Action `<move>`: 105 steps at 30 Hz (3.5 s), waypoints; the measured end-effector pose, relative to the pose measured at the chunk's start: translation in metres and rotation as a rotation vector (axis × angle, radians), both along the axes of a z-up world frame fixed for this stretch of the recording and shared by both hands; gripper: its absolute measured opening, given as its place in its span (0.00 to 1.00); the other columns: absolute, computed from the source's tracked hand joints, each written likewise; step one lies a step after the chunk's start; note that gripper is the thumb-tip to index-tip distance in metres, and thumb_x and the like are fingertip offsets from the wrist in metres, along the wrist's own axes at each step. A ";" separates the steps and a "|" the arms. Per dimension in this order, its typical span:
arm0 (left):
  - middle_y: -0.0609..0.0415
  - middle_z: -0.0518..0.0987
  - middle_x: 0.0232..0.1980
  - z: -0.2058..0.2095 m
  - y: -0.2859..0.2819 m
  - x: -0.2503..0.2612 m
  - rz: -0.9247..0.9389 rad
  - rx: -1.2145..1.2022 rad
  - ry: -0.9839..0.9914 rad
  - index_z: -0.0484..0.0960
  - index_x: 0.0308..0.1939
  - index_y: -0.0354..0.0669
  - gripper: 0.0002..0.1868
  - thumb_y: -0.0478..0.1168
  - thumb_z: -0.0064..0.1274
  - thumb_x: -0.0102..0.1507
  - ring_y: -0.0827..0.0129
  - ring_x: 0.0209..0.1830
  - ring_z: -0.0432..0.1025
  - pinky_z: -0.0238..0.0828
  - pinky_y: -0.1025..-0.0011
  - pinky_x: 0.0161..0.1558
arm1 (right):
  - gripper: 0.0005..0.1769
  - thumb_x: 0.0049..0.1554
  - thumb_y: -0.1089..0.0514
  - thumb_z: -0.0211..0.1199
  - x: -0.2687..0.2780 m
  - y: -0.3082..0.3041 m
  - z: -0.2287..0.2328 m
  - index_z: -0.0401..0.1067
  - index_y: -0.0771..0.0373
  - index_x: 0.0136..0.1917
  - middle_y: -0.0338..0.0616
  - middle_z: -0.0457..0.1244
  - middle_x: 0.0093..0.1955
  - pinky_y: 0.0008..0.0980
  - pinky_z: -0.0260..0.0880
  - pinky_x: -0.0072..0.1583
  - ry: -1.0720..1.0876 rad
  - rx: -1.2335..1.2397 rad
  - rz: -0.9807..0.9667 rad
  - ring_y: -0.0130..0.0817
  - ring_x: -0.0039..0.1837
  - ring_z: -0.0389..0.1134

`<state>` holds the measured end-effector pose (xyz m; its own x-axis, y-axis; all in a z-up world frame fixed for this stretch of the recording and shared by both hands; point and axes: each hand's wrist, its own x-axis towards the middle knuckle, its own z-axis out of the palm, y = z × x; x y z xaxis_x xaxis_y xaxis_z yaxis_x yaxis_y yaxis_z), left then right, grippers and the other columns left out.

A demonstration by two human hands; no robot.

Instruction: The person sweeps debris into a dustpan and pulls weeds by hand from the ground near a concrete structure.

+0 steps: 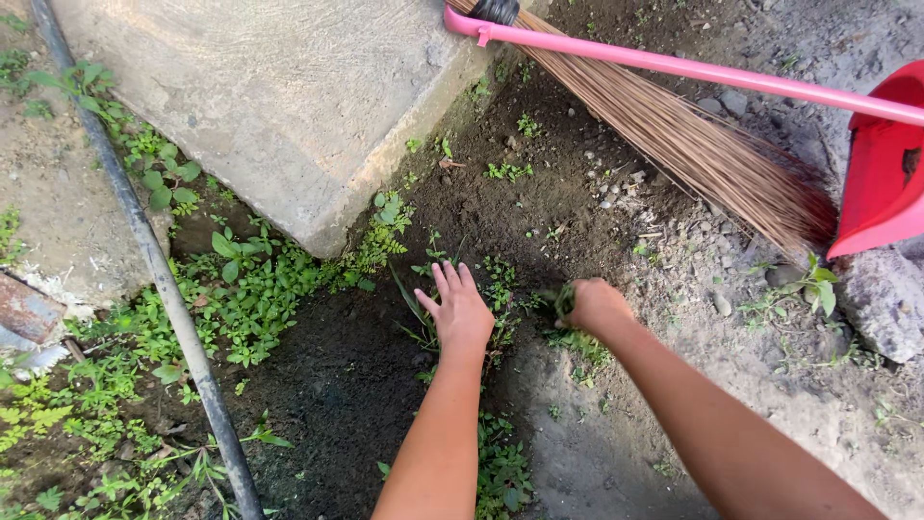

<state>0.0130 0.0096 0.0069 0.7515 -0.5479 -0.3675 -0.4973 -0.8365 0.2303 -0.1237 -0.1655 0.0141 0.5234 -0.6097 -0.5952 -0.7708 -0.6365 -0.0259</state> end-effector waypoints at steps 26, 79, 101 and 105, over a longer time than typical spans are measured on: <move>0.45 0.47 0.83 -0.011 0.019 0.009 0.038 0.035 -0.008 0.51 0.79 0.40 0.42 0.38 0.49 0.62 0.53 0.84 0.33 0.30 0.36 0.75 | 0.20 0.50 0.66 0.65 0.025 0.035 -0.045 0.75 0.63 0.57 0.57 0.68 0.56 0.43 0.78 0.57 -0.344 -0.072 0.218 0.49 0.52 0.75; 0.44 0.55 0.80 -0.019 0.045 0.029 0.129 -0.077 -0.104 0.56 0.76 0.37 0.38 0.36 0.47 0.61 0.54 0.83 0.39 0.32 0.37 0.75 | 0.12 0.52 0.68 0.57 0.086 0.082 -0.011 0.71 0.74 0.50 0.66 0.58 0.69 0.40 0.79 0.43 -0.371 -0.285 0.690 0.51 0.54 0.70; 0.44 0.53 0.80 -0.017 0.101 0.055 0.202 -0.005 -0.084 0.55 0.76 0.37 0.41 0.36 0.48 0.59 0.54 0.83 0.37 0.29 0.37 0.75 | 0.14 0.55 0.70 0.53 0.141 0.117 -0.050 0.69 0.75 0.54 0.58 0.64 0.46 0.38 0.79 0.40 -0.386 -0.322 0.859 0.45 0.46 0.70; 0.45 0.53 0.81 -0.011 0.108 0.059 0.217 -0.009 -0.072 0.55 0.77 0.38 0.40 0.37 0.47 0.60 0.55 0.84 0.37 0.29 0.38 0.76 | 0.09 0.57 0.69 0.52 0.138 0.104 -0.062 0.71 0.73 0.48 0.56 0.65 0.45 0.38 0.77 0.41 -0.319 -0.395 1.002 0.44 0.47 0.70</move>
<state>0.0716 0.1178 -0.0039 0.8762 -0.3739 -0.3040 -0.3216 -0.9235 0.2089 0.0139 -0.0612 -0.0479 0.9773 0.0557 -0.2045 0.0995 -0.9725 0.2105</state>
